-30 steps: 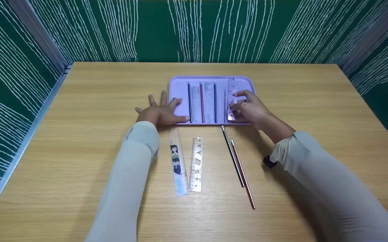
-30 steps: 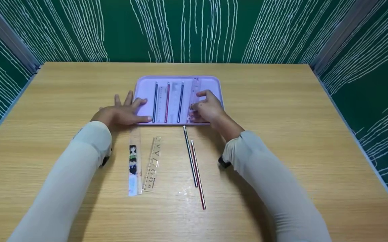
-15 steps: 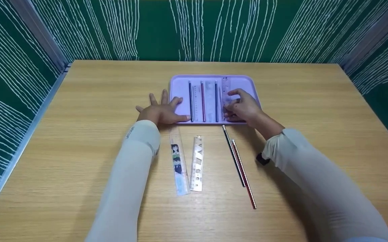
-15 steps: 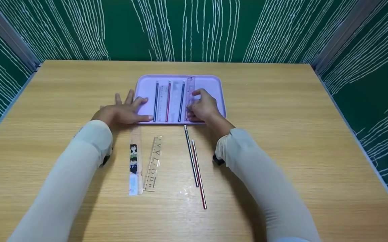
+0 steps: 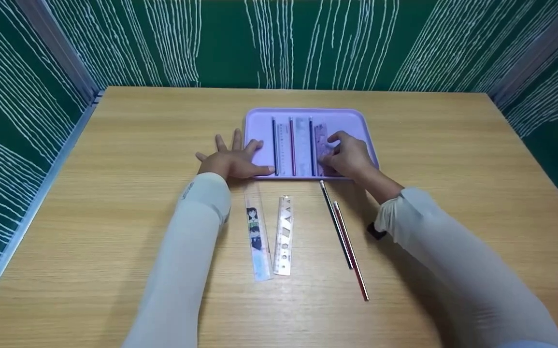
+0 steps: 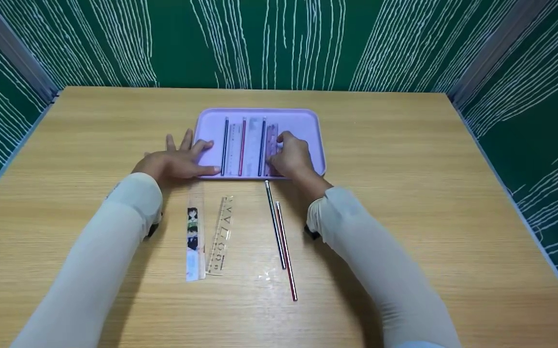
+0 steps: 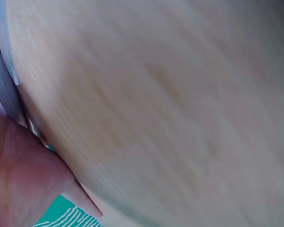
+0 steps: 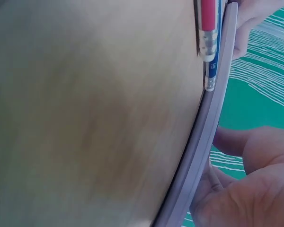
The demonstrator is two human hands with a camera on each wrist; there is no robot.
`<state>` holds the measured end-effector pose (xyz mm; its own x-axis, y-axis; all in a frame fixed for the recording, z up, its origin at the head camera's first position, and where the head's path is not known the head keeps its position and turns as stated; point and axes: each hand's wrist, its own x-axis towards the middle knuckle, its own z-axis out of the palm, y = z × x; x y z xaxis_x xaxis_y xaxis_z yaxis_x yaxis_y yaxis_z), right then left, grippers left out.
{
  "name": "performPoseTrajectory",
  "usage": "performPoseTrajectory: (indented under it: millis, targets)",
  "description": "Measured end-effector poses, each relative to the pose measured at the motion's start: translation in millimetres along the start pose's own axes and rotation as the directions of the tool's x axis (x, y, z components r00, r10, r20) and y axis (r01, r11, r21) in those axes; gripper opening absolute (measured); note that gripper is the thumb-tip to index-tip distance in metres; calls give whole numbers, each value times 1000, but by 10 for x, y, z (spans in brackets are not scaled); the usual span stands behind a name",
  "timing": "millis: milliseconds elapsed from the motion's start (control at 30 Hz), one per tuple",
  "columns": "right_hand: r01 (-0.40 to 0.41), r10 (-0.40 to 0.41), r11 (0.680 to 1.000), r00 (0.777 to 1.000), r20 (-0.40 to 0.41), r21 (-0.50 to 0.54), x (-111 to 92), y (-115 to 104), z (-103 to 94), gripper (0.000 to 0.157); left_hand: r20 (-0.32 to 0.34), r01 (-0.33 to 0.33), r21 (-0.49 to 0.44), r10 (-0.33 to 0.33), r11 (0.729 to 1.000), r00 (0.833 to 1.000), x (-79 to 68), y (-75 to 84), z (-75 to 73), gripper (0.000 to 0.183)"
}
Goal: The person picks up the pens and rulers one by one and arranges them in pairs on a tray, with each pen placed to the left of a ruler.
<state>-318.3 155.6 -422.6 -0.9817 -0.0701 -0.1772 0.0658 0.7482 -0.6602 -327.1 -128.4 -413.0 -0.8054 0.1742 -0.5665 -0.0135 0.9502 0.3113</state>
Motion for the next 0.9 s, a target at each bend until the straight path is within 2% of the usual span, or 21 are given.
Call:
performPoseTrajectory:
  millis: [300,433,600,767,900]
  targets:
    - [-10,9,997,1000,-9,-81,11,-26,12,50,-1,2,3,-2,1000,1000,5,-7,-2,104]
    - [-24,23,996,1000,-6,-86,14,-14,11,49,3,4,4,-4,1000,1000,9,-2,-1,104]
    - [-1,-1,996,1000,-22,-88,-10,10,-17,51,1,8,17,-8,1000,1000,3,10,7,103]
    - [8,-9,999,1000,-18,-42,-35,31,-47,51,-3,11,15,-11,1000,1000,-6,4,7,103]
    - [-6,6,998,1000,-4,65,-80,21,-95,47,-8,8,0,-8,1000,1000,-7,-3,2,102]
